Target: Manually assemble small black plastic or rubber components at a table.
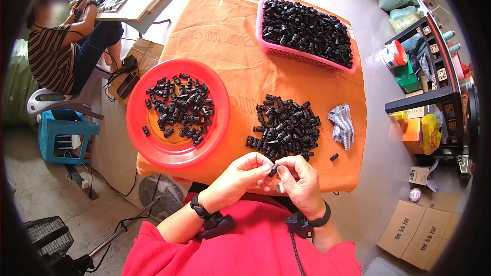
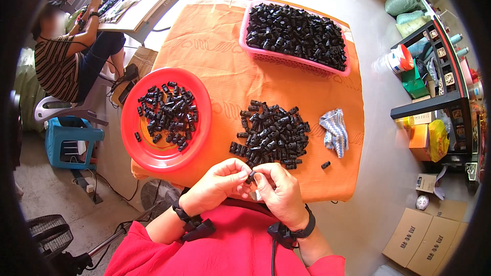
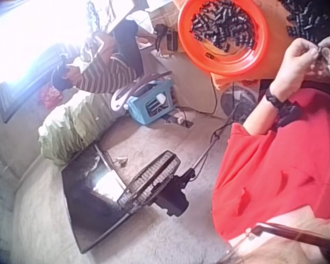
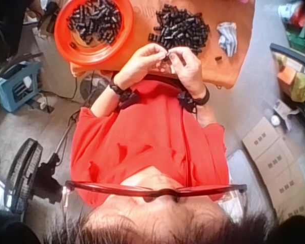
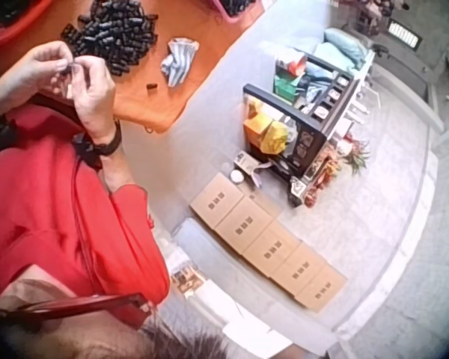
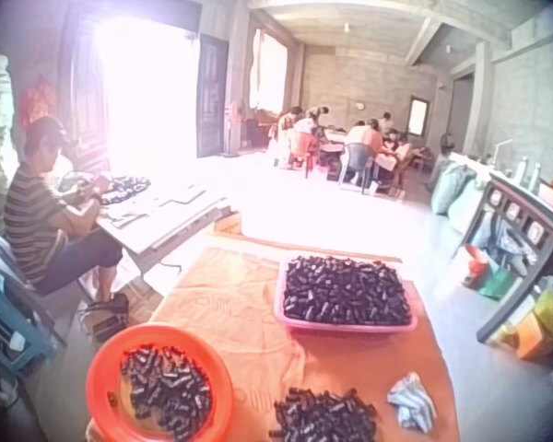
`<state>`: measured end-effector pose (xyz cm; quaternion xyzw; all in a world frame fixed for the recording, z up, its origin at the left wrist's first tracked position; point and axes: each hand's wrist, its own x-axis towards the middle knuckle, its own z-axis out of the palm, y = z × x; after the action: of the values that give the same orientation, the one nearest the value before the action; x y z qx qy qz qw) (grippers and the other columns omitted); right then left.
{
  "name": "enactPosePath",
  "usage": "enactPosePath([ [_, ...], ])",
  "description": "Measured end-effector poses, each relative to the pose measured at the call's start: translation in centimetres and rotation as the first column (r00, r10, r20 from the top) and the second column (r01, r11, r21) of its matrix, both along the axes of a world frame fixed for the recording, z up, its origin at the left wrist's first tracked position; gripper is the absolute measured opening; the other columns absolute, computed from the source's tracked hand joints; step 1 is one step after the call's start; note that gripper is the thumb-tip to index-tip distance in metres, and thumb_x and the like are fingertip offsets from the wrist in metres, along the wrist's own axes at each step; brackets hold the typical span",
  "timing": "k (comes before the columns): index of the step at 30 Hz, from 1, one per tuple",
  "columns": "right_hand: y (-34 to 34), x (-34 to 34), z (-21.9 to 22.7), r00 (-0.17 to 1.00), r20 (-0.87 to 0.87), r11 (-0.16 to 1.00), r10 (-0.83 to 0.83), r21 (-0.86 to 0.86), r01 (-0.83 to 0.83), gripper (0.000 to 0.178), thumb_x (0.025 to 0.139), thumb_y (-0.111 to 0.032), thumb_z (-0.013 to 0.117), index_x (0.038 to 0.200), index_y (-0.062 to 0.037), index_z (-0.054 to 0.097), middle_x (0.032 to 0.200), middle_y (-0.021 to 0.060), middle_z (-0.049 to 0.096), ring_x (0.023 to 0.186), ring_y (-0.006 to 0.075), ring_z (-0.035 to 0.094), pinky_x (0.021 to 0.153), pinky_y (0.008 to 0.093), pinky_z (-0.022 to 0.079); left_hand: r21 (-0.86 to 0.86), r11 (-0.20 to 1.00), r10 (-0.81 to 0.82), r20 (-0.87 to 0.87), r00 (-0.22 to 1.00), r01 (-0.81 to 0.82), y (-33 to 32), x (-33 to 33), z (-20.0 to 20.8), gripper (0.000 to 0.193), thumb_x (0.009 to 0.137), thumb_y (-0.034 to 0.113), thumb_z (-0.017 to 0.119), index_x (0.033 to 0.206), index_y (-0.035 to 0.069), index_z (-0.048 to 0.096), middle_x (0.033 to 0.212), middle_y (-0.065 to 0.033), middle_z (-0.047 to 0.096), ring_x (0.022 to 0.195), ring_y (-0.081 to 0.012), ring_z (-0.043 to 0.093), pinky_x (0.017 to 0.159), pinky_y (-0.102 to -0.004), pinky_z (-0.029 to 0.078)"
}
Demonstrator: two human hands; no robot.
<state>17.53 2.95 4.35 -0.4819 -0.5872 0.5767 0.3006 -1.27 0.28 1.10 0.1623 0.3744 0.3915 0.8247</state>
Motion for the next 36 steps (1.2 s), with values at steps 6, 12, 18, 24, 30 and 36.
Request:
enactPosePath([
  [6,0.1,-0.1,0.3,1.0,0.0,0.988,0.031,0.153,-0.031,0.009,0.095,-0.001,0.061,0.104,0.0,0.063,0.082,0.0044,0.064,0.061,0.0072,0.061,0.055,0.0227,0.051,-0.029,0.999,-0.021,0.275,0.961,0.03,0.2,0.0,0.1,0.02,0.102,0.025,0.057,0.109,0.007,0.057,0.097,-0.0018,0.062,0.088,-0.0113,0.063,0.086,-0.0297,0.053],
  [12,0.1,-0.3,0.1,0.996,0.076,0.938,0.053,0.339,-0.076,0.016,0.091,0.003,0.064,0.105,-0.0017,0.066,0.078,0.0076,0.065,0.057,0.0117,0.061,0.051,0.0255,0.049,0.007,0.996,-0.086,0.312,0.946,0.088,0.2,-0.5,-0.3,0.02,0.102,0.026,0.056,0.107,0.007,0.059,0.099,-0.0018,0.064,0.092,-0.0133,0.064,0.089,-0.0319,0.051],
  [18,0.0,0.0,-0.8,0.997,0.07,0.92,0.042,0.387,-0.066,0.023,0.087,-0.003,0.071,0.11,-0.0029,0.066,0.075,0.0081,0.065,0.058,0.0147,0.062,0.052,0.0284,0.049,-0.051,0.997,-0.047,0.267,0.962,0.062,0.2,-0.6,-0.2,0.019,0.098,0.026,0.063,0.105,0.009,0.059,0.097,-0.0004,0.064,0.092,-0.013,0.064,0.088,-0.033,0.053],
  [24,0.3,0.0,-0.9,0.942,0.332,0.742,0.054,0.618,-0.261,0.045,0.079,-0.005,0.079,0.12,-0.0028,0.061,0.062,0.0053,0.056,0.052,0.0153,0.056,0.049,0.0285,0.044,-0.063,0.997,-0.019,0.316,0.949,0.041,0.3,-0.5,-0.5,0.017,0.096,0.024,0.066,0.103,0.01,0.06,0.096,0.0006,0.063,0.09,-0.0119,0.064,0.087,-0.0355,0.055],
  [30,0.2,-0.2,-0.4,0.944,0.326,0.801,0.043,0.554,-0.228,0.047,0.076,-0.006,0.079,0.119,-0.0034,0.061,0.07,0.0069,0.065,0.056,0.023,0.061,0.052,0.0334,0.048,-0.102,0.995,0.007,0.291,0.957,0.024,0.3,-0.3,-0.2,0.016,0.098,0.026,0.063,0.102,0.01,0.06,0.095,0.0016,0.063,0.089,-0.01,0.063,0.087,-0.0346,0.055],
  [36,0.3,-0.4,-0.3,0.944,0.326,0.792,0.054,0.561,-0.239,0.046,0.078,-0.007,0.078,0.12,-0.0048,0.061,0.069,0.0057,0.065,0.056,0.0222,0.061,0.052,0.0328,0.048,-0.076,0.997,-0.003,0.31,0.951,0.028,0.3,-0.1,-0.2,0.016,0.1,0.027,0.06,0.099,0.011,0.06,0.093,0.0033,0.062,0.081,-0.0068,0.058,0.086,-0.0333,0.054],
])
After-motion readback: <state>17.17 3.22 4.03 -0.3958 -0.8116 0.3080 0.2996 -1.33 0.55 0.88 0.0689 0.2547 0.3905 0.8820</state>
